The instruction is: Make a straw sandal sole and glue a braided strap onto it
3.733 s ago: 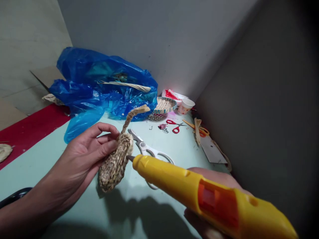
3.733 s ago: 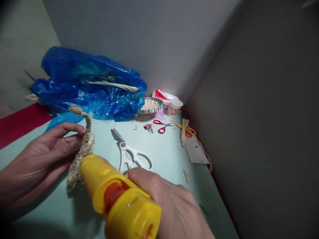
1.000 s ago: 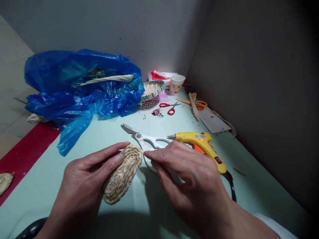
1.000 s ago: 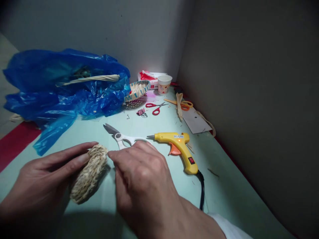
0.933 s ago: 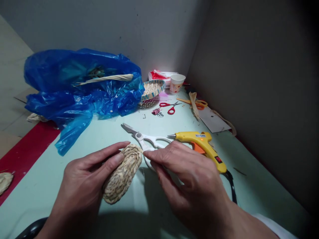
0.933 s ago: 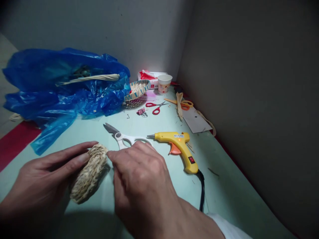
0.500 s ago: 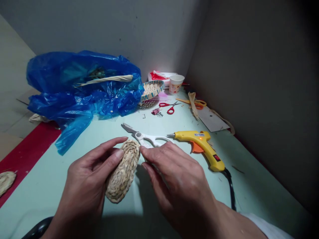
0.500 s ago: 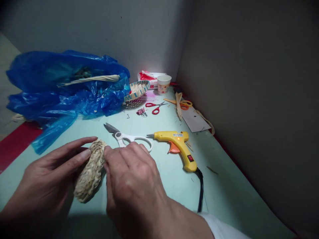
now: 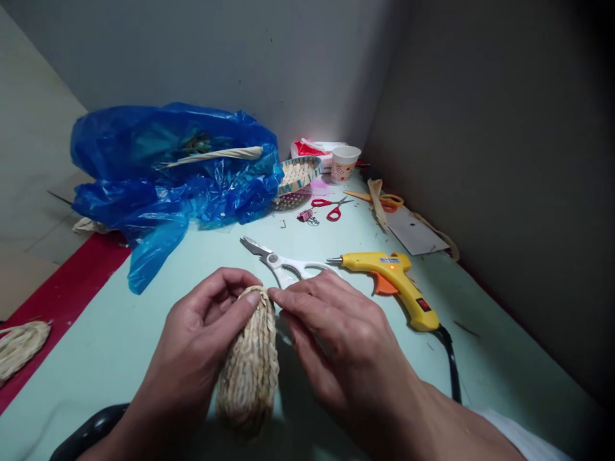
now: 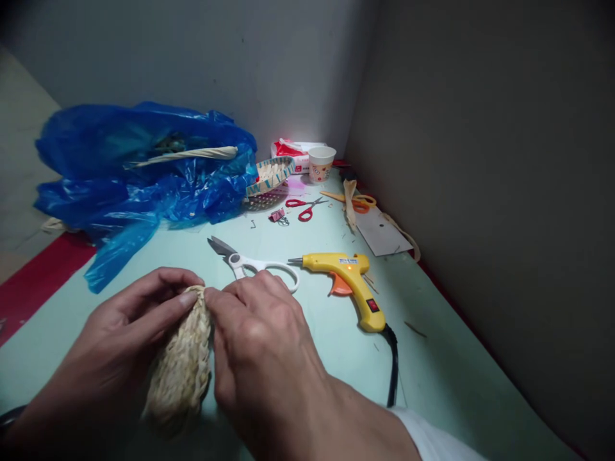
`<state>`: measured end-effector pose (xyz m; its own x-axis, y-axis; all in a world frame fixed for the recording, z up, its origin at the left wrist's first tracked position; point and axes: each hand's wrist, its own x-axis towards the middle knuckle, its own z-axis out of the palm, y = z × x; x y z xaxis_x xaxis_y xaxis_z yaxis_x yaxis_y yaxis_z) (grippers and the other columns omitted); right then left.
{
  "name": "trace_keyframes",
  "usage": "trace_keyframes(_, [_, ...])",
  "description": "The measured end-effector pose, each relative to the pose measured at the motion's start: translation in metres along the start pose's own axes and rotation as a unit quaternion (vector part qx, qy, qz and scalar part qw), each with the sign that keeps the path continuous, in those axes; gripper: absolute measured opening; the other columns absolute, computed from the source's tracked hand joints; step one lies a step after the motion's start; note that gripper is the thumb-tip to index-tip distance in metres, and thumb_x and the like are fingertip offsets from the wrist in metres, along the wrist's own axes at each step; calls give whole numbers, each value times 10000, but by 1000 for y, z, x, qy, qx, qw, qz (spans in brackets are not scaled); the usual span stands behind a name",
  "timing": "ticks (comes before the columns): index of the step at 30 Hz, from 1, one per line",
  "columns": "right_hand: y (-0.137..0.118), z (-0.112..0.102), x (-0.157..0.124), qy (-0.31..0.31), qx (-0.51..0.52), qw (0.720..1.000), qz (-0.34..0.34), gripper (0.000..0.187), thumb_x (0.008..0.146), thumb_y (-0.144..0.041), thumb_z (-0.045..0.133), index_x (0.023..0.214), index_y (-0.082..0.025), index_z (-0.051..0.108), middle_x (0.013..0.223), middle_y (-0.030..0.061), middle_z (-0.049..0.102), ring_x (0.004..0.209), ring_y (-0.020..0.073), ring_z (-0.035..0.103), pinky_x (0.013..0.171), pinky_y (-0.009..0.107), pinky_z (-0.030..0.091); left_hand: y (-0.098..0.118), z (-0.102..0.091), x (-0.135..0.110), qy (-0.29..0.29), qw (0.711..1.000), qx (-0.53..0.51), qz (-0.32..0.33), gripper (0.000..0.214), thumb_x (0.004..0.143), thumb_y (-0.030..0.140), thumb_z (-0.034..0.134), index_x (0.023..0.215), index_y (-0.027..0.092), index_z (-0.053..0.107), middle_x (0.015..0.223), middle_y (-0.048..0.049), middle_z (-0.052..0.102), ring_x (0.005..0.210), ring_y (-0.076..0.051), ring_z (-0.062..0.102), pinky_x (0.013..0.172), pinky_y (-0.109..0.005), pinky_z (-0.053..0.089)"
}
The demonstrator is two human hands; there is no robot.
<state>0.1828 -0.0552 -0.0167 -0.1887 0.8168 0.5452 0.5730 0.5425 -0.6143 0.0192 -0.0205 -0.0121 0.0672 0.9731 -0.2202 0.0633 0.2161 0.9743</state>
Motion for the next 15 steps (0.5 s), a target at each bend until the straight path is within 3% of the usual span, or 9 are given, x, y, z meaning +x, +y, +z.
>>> trace_keyframes(9, [-3, -1, 1, 0, -27, 998, 53, 154, 905, -118, 582, 939, -91, 729, 799, 76, 706, 750, 223, 626, 661, 346, 493, 2, 8, -5, 67, 998, 9, -8, 162, 745, 338, 778, 824, 246, 670, 693, 47, 660, 634, -107, 580, 554, -159, 455])
trace_keyframes(15, [-2, 2, 0, 20, -17, 999, 21, 146, 913, -109, 593, 892, -70, 732, 770, 88, 700, 714, 210, 611, 681, 348, 486, 1, 8, -3, 71, 997, 11, 16, 141, 731, 296, 782, 803, 236, 677, 677, 46, 637, 602, -98, 555, 527, -155, 438])
